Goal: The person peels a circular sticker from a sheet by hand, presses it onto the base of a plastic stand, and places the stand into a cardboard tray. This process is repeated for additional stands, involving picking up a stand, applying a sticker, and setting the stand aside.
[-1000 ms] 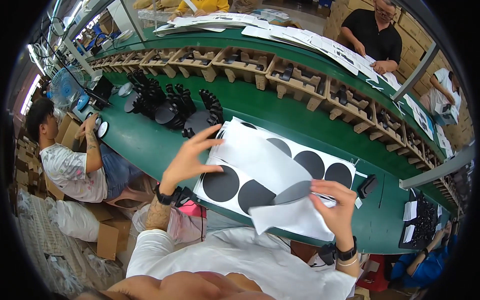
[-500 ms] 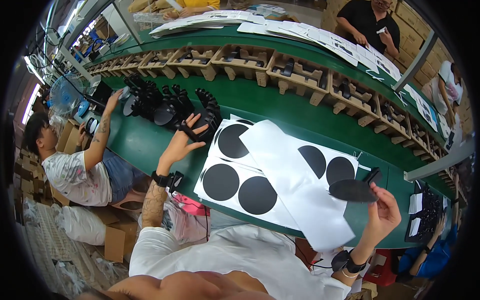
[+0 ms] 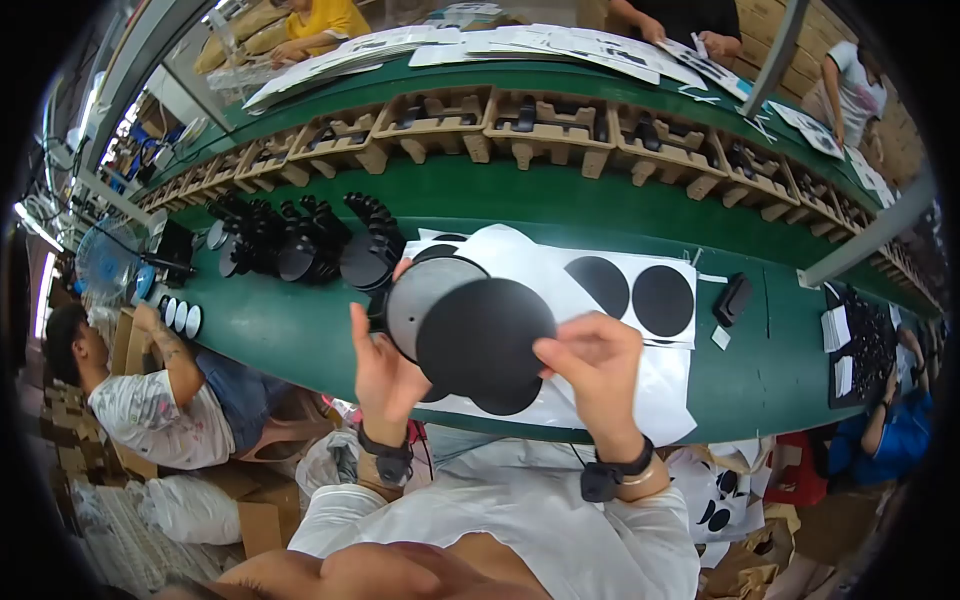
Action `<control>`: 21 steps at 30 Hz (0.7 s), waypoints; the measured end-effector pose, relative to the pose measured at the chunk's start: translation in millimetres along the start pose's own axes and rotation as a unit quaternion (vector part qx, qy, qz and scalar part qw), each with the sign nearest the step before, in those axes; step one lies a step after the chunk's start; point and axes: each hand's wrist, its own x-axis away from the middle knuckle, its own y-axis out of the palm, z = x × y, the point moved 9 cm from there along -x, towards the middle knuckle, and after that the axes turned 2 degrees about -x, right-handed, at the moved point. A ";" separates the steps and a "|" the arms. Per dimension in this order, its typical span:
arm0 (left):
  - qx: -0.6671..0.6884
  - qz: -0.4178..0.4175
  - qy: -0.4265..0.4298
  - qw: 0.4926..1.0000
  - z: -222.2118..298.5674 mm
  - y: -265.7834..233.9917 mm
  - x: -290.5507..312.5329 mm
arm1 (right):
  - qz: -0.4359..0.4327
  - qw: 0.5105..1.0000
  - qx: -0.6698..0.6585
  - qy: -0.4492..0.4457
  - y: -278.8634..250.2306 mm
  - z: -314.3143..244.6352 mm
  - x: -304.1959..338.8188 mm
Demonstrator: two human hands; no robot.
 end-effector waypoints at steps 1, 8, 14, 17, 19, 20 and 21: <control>-0.071 0.025 -0.014 0.997 -0.8 1.3 0.8 | -0.002 0.999 -0.022 0.023 12.5 12.9 -1.0; -0.155 0.057 -0.049 0.985 -10.1 8.3 2.4 | 0.016 0.996 -0.077 0.053 29.3 37.1 2.3; -0.187 0.056 -0.053 0.979 -15.2 8.6 -3.0 | 0.018 0.997 -0.072 0.037 21.0 36.9 2.8; -0.193 0.056 -0.052 0.978 -15.8 11.9 -2.6 | 0.022 0.997 -0.064 0.030 21.0 34.8 3.3; -0.195 0.055 -0.053 0.978 -17.3 13.6 -2.7 | 0.024 0.998 -0.060 0.026 21.3 32.4 3.4; -0.195 0.055 -0.053 0.978 -18.3 13.4 -3.0 | 0.033 0.998 -0.044 0.023 20.7 30.0 3.5; -0.195 0.058 -0.053 0.978 -19.5 12.8 -3.1 | 0.042 0.999 -0.028 0.020 20.2 27.3 3.7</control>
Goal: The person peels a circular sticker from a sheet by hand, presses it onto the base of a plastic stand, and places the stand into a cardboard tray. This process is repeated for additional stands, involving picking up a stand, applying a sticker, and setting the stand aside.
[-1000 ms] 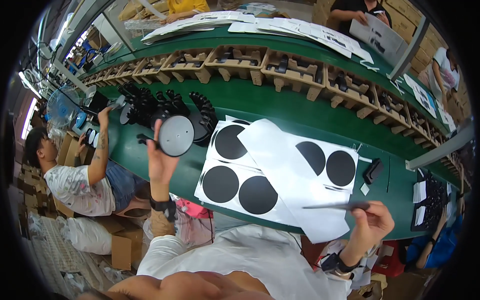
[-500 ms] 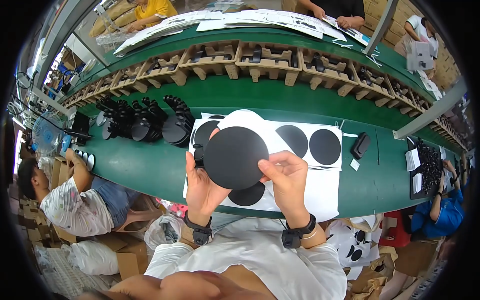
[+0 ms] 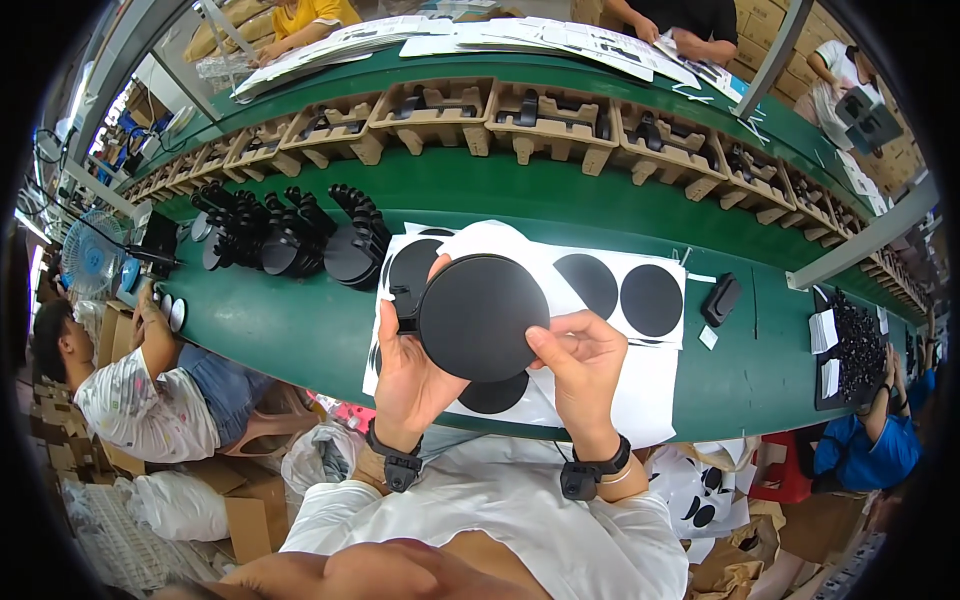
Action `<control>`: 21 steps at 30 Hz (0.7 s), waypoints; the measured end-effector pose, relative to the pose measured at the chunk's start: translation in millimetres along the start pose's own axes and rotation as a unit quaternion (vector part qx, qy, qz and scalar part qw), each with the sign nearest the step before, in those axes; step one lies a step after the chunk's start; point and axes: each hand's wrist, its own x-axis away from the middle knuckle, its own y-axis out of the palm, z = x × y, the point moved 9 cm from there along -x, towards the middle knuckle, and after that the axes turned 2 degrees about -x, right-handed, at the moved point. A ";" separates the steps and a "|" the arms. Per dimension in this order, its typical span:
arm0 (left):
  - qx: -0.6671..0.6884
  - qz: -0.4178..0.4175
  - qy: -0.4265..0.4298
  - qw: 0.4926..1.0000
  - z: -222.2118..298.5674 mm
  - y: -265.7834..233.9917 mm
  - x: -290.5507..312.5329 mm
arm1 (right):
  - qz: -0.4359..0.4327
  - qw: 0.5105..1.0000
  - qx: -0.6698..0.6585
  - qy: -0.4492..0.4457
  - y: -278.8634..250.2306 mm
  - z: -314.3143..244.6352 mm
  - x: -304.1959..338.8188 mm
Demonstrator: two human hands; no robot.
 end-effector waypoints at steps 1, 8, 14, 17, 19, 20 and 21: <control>0.000 0.002 -0.002 1.000 -0.9 0.2 0.0 | 0.011 1.000 0.015 -0.005 -0.7 -2.5 0.7; 0.071 -0.077 0.015 0.994 -1.6 1.8 4.0 | 0.016 0.999 0.023 -0.018 1.3 -9.4 3.8; -0.048 0.014 -0.003 0.999 2.8 -6.1 7.7 | 0.008 0.999 0.038 -0.020 1.0 -4.6 3.7; -0.067 0.000 0.002 0.998 6.5 -8.7 7.8 | -0.012 0.999 0.041 -0.006 5.4 -0.9 0.3; -0.078 -0.009 -0.001 0.997 6.0 -12.3 7.6 | -0.004 0.997 0.082 -0.007 6.9 -1.7 -2.6; -0.131 -0.010 0.023 0.991 8.9 -15.2 7.8 | -0.001 0.992 0.124 -0.005 7.9 -1.9 -4.5; -0.183 -0.012 0.047 0.982 11.8 -17.5 8.1 | 0.002 0.986 0.166 -0.003 8.7 -2.0 -7.1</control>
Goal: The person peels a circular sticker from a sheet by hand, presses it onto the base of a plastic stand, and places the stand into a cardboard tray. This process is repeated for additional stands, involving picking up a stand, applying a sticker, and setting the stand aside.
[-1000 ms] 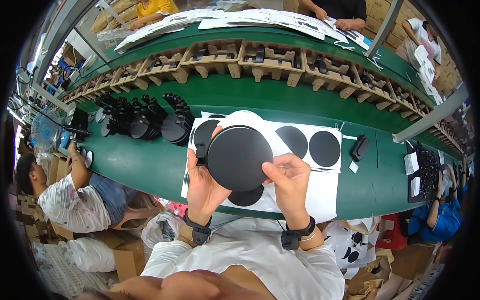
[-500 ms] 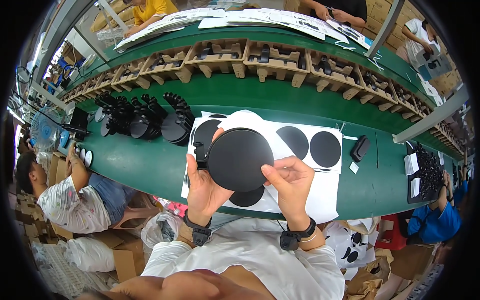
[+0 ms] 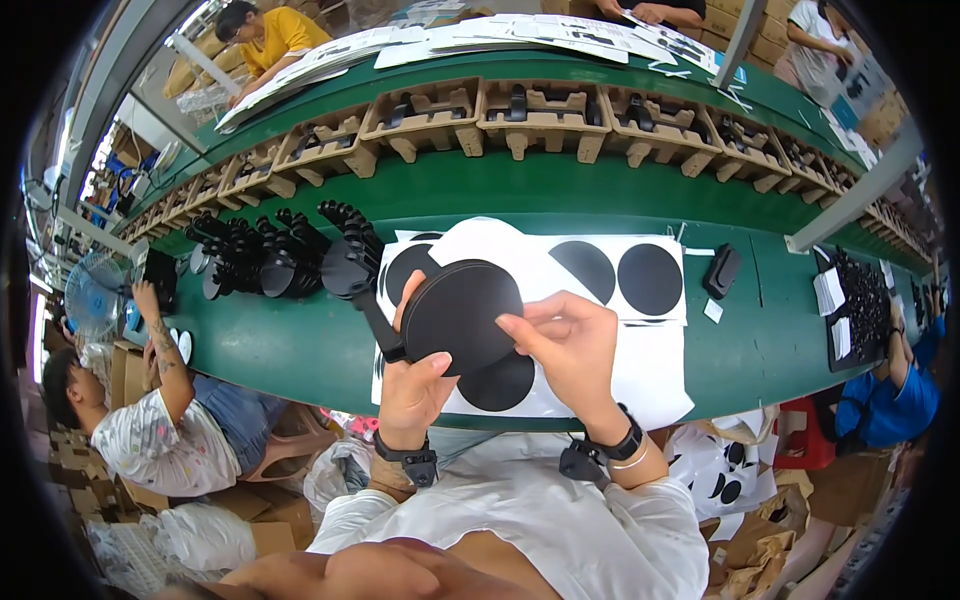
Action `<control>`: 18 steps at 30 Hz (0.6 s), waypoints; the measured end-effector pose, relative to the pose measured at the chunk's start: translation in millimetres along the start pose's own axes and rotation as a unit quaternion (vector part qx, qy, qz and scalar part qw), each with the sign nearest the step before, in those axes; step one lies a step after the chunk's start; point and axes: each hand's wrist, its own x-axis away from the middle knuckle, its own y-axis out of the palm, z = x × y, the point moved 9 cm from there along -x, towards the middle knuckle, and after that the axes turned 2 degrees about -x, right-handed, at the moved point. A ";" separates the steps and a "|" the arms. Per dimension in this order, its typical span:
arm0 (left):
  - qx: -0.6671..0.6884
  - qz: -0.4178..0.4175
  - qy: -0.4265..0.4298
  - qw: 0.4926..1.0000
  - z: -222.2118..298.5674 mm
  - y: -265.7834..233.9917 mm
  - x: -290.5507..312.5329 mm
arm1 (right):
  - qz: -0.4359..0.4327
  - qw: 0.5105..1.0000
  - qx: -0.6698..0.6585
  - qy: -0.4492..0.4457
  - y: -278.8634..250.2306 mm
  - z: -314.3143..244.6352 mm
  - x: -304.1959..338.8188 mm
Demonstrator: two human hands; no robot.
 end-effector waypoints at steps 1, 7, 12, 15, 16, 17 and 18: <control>-0.053 -0.001 0.023 0.998 1.4 -2.4 -0.3 | 0.008 1.000 -0.003 0.000 0.2 1.1 -4.2; -0.175 -0.004 0.033 0.984 5.0 -7.6 -6.1 | -0.037 0.912 0.406 -0.045 9.6 -0.2 -34.7; 0.120 0.030 0.019 0.992 13.5 -16.8 -9.3 | 0.015 0.845 0.412 -0.341 18.0 -44.0 -7.7; 0.176 0.041 -0.003 0.984 12.3 -21.2 -7.4 | -0.159 0.737 0.421 -0.504 58.6 -67.0 21.3; 0.180 0.041 -0.018 0.983 11.6 -19.1 -8.4 | -0.239 0.663 0.418 -0.573 71.3 -68.6 39.7; 0.185 0.042 -0.032 0.981 10.3 -18.0 -9.3 | -0.239 0.660 0.420 -0.574 70.8 -68.3 38.7; 0.186 0.038 -0.031 0.981 9.3 -20.8 -9.9 | -0.241 0.649 0.428 -0.581 69.8 -64.7 38.7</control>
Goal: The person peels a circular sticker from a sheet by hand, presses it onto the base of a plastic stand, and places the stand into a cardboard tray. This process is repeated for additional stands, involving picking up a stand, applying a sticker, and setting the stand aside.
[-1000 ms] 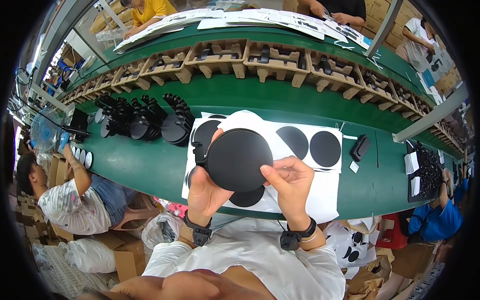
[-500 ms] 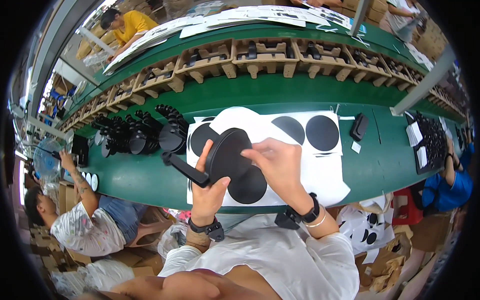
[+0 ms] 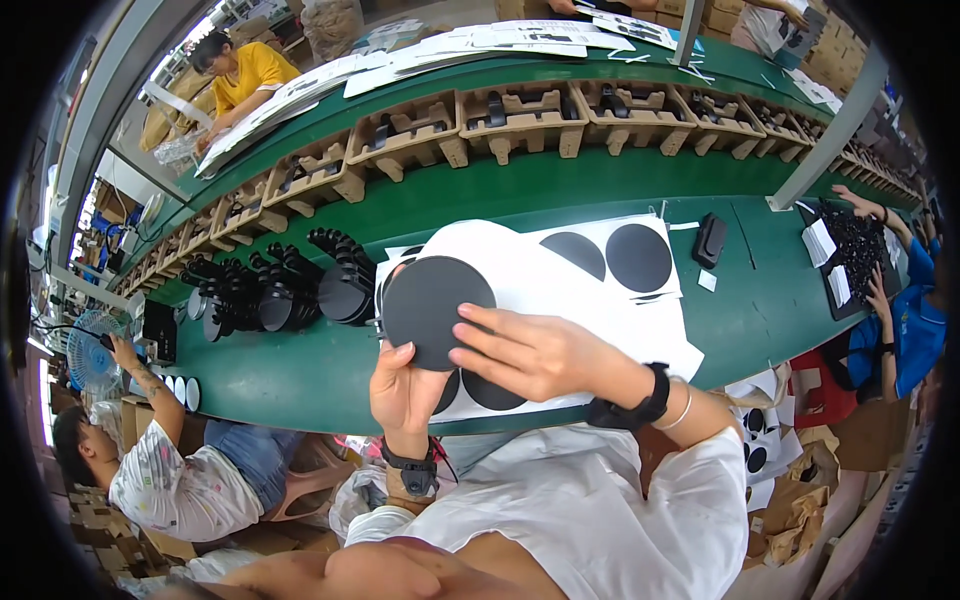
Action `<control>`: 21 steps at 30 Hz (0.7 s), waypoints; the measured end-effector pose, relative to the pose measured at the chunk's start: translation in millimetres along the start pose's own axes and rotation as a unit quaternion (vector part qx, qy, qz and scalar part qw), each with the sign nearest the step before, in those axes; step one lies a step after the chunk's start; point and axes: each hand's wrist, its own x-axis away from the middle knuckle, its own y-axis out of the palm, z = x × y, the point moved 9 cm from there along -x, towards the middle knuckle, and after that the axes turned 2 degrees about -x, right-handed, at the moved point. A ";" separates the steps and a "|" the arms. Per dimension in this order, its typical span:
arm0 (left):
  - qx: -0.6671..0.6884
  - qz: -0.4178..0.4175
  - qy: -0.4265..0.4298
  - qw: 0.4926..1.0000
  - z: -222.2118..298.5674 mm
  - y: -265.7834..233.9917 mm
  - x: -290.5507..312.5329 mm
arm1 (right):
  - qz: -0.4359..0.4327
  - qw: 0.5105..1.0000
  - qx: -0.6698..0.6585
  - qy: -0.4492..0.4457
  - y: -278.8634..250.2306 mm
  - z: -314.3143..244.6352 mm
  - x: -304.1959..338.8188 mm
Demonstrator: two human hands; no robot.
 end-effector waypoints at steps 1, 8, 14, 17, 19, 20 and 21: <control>0.062 -0.020 -0.016 0.998 -3.6 -4.4 -0.6 | -0.003 1.000 0.009 -0.010 2.7 0.2 2.9; -0.146 -0.179 0.058 0.971 -4.0 -8.8 -1.0 | 0.082 0.993 -0.043 0.069 -1.5 60.6 -26.4; -0.737 -0.099 0.126 0.657 -16.4 -20.6 1.1 | 0.104 0.914 -0.117 0.375 39.4 245.8 -65.1; -0.819 -0.082 0.153 0.547 -22.8 -12.3 2.1 | 0.072 0.918 -0.005 0.390 73.4 322.2 -81.3; -0.886 -0.095 0.142 0.431 -30.4 -6.3 1.9 | 0.046 0.909 0.133 0.393 89.3 349.1 -87.5; -0.887 -0.092 0.145 0.429 -31.3 -7.6 2.6 | 0.048 0.910 0.132 0.390 96.4 351.2 -86.4; -0.885 -0.097 0.141 0.433 -34.2 -10.7 3.9 | 0.050 0.896 0.130 0.421 103.5 355.7 -76.7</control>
